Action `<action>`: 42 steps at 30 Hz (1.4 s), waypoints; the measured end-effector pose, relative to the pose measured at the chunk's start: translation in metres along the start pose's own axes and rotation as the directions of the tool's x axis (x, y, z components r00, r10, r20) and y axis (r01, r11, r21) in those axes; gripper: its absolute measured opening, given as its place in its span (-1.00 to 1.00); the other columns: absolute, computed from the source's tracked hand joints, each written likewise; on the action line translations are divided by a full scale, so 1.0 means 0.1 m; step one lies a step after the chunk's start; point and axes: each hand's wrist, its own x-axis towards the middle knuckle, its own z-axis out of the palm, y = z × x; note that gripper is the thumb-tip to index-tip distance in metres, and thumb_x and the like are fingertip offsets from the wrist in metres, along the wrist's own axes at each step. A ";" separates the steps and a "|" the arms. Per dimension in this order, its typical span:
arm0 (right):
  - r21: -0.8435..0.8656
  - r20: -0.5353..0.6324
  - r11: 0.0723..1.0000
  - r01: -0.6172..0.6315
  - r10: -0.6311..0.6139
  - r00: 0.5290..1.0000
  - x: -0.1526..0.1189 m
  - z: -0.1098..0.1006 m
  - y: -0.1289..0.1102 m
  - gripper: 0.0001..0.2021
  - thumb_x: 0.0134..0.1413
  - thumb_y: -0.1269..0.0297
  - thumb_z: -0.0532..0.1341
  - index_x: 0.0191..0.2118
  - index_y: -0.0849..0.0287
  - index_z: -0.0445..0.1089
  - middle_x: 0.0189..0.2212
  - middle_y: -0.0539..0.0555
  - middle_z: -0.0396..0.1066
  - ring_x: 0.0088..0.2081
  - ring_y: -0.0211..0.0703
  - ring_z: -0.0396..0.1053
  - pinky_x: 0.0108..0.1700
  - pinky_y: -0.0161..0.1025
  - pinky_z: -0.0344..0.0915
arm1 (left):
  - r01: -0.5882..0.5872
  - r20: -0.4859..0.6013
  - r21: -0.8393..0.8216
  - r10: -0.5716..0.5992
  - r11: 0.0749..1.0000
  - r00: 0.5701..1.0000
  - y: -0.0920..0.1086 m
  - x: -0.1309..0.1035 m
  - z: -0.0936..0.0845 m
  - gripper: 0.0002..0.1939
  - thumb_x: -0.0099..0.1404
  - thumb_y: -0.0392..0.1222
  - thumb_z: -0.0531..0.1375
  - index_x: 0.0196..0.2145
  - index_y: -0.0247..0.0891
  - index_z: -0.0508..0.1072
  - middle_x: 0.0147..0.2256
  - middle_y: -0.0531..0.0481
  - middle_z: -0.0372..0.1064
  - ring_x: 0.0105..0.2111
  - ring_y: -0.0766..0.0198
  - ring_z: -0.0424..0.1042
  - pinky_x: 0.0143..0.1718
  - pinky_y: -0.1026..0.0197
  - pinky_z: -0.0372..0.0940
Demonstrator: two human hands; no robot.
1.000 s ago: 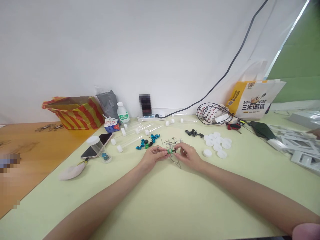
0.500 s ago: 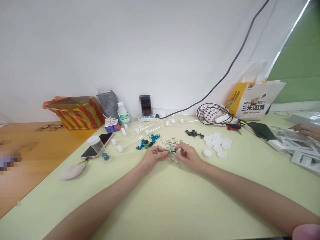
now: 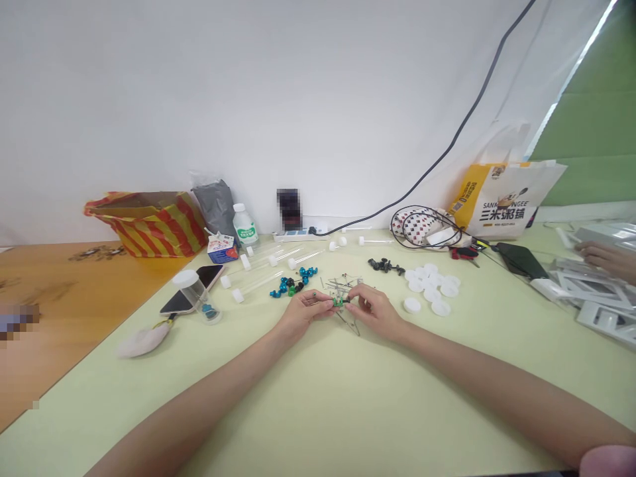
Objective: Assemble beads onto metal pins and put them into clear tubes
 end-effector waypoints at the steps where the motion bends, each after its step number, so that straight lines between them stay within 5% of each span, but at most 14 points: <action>1: 0.001 0.000 1.000 0.001 -0.001 1.000 0.00 0.00 0.00 -0.86 0.10 0.22 0.10 -0.26 0.15 0.28 -0.37 0.05 0.31 -0.54 -0.32 0.17 -0.47 -0.34 0.18 | -0.003 0.004 0.000 0.003 1.000 1.000 0.00 0.00 0.00 -0.76 -0.10 -0.23 0.36 -0.46 -0.37 0.45 -0.46 -0.04 0.50 -0.40 0.23 0.49 -0.25 0.19 0.34; 21: 0.006 -0.012 0.999 -0.037 0.037 0.999 -0.01 -0.01 -0.02 -0.79 -0.03 0.35 0.15 -0.20 0.14 0.26 -0.39 -0.01 0.31 -0.54 -0.36 0.15 -0.46 -0.36 0.19 | -0.002 -0.002 -0.002 0.002 1.000 1.000 -0.01 0.02 -0.01 -0.77 -0.11 -0.22 0.36 -0.47 -0.35 0.44 -0.48 -0.03 0.49 -0.41 0.23 0.49 -0.26 0.20 0.33; 42: 0.000 0.002 0.999 -0.033 0.033 0.999 -0.01 -0.01 -0.03 -0.83 0.05 0.27 0.12 -0.20 0.13 0.27 -0.36 0.05 0.33 -0.52 -0.31 0.18 -0.46 -0.33 0.20 | 0.000 -0.001 0.002 0.000 1.000 1.000 -0.01 0.02 -0.01 -0.78 -0.10 -0.24 0.35 -0.47 -0.36 0.44 -0.45 -0.05 0.50 -0.40 0.21 0.49 -0.24 0.18 0.34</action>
